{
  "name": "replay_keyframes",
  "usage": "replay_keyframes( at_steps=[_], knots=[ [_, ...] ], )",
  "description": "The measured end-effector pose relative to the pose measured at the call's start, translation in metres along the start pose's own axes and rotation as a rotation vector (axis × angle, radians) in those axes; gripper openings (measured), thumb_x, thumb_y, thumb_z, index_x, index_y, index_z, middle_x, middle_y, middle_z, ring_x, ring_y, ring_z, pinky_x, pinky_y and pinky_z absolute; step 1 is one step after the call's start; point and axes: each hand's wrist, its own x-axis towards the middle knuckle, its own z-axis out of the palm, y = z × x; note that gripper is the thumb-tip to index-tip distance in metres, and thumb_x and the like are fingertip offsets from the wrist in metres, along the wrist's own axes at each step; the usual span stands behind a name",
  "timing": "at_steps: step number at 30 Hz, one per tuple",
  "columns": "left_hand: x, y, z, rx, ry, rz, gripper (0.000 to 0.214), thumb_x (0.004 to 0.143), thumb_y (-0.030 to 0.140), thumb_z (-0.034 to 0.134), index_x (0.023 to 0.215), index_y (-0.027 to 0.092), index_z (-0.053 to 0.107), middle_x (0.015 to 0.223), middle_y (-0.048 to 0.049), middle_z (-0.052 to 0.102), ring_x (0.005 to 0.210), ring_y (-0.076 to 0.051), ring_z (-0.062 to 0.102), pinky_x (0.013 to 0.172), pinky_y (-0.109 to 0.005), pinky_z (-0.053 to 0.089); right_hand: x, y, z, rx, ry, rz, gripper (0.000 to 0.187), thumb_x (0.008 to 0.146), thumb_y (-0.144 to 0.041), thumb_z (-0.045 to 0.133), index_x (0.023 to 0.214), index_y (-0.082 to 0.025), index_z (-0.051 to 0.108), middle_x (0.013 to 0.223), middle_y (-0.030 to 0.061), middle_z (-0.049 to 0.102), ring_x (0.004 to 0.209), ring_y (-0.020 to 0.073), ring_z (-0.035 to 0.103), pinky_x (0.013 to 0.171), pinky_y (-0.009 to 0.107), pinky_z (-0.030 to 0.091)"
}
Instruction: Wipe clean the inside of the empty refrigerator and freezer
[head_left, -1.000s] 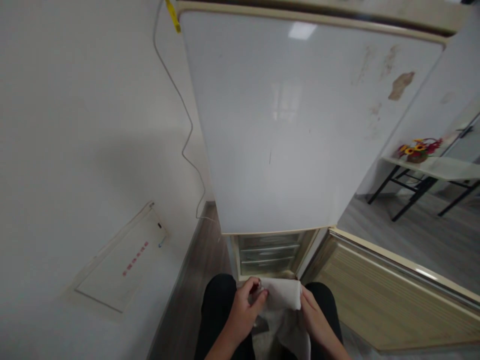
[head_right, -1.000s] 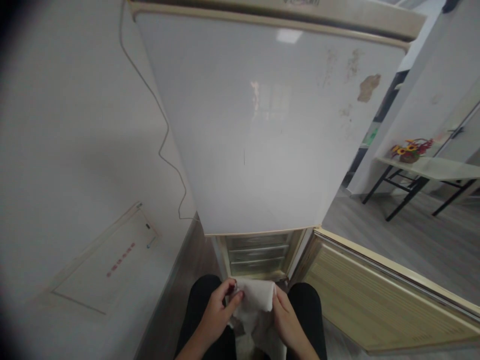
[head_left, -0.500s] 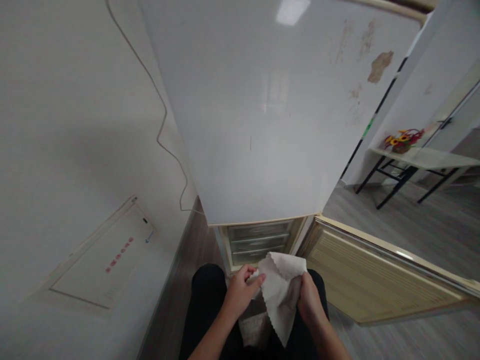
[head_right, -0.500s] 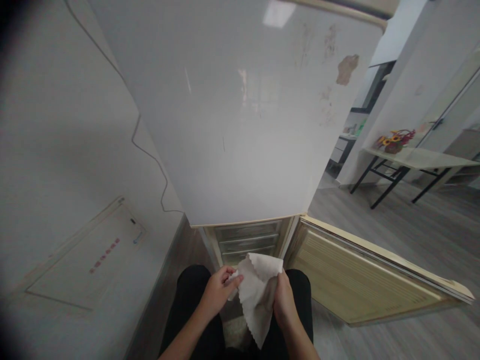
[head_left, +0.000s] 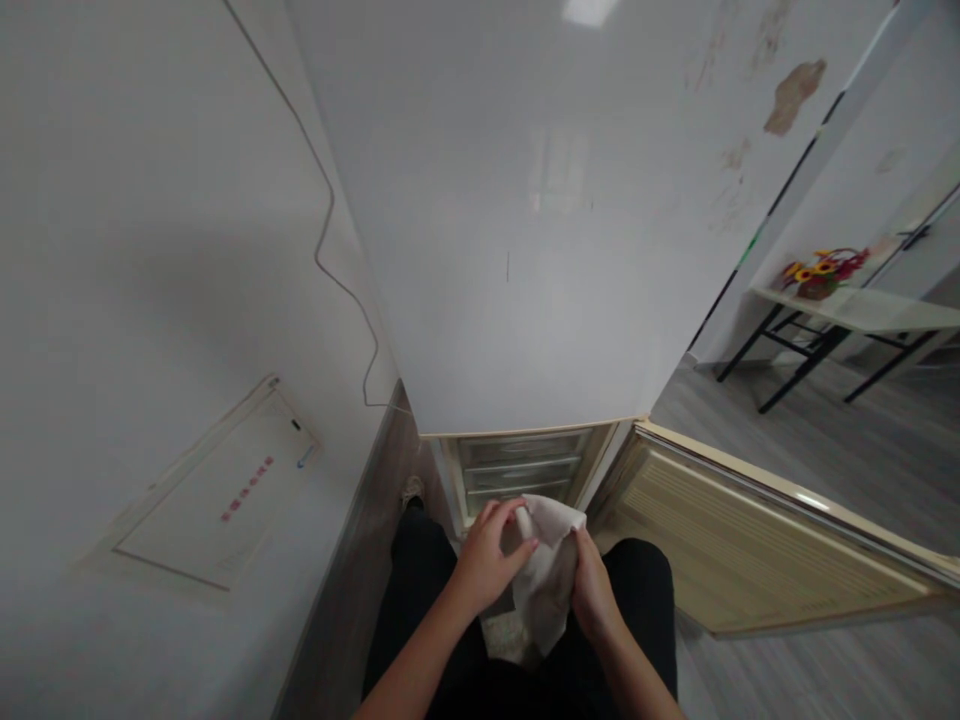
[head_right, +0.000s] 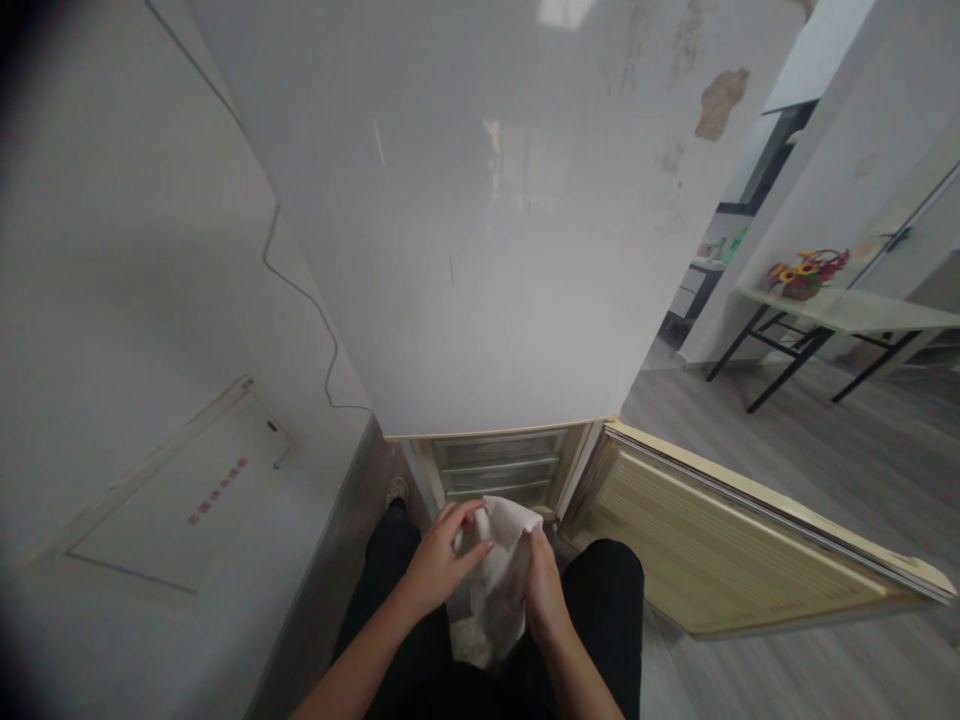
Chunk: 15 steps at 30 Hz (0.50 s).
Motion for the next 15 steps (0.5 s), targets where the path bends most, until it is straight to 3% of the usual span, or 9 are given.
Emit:
replay_keyframes(
  at_steps=[3,5,7,11,15],
  knots=[
    [-0.002,-0.002,-0.001,0.138,0.09,0.079,0.032,0.085,0.028,0.067,0.117,0.028,0.069,0.126,-0.0069,0.058,0.122,-0.025,0.058,0.108,-0.043,0.046,-0.003,0.005,0.002,0.094,-0.021,0.057,0.066,0.083,-0.072,0.059,0.121,-0.019,0.072,0.127,0.0093,0.07,0.121,0.0282,0.064,0.101,0.036,0.052],
    [-0.002,-0.001,0.0,0.193,0.117,0.102,0.032,0.087,0.027,0.064,0.119,0.027,0.067,0.128,-0.0073,0.059,0.124,-0.026,0.056,0.11,-0.044,0.044,-0.006,0.009,0.002,0.116,-0.059,0.068,0.066,0.082,-0.072,0.061,0.121,-0.019,0.072,0.126,0.0092,0.07,0.121,0.0284,0.064,0.103,0.037,0.051],
    [-0.001,0.001,0.003,0.229,0.044,0.1,0.042,0.082,0.024,0.068,0.124,0.026,0.063,0.124,-0.0068,0.062,0.119,-0.026,0.059,0.106,-0.044,0.046,-0.008,0.014,0.001,0.112,-0.072,0.067,0.068,0.08,-0.073,0.063,0.12,-0.019,0.073,0.126,0.0094,0.07,0.123,0.0293,0.062,0.106,0.039,0.048],
    [0.005,0.003,0.009,0.31,-0.099,0.07,0.03,0.079,0.017,0.065,0.108,0.023,0.068,0.116,-0.006,0.066,0.112,-0.026,0.06,0.101,-0.044,0.047,-0.01,0.023,-0.004,0.071,-0.001,0.037,0.069,0.075,-0.075,0.067,0.115,-0.019,0.075,0.129,0.0095,0.069,0.131,0.0304,0.056,0.113,0.04,0.042],
    [0.012,0.0,0.012,0.32,-0.141,0.115,0.05,0.077,0.01,0.061,0.124,0.026,0.062,0.129,-0.0064,0.063,0.123,-0.026,0.056,0.109,-0.047,0.04,-0.008,0.026,-0.01,0.074,0.005,0.071,0.069,0.079,-0.074,0.063,0.117,-0.017,0.074,0.127,0.0104,0.07,0.128,0.0303,0.058,0.111,0.041,0.043]
  ],
)
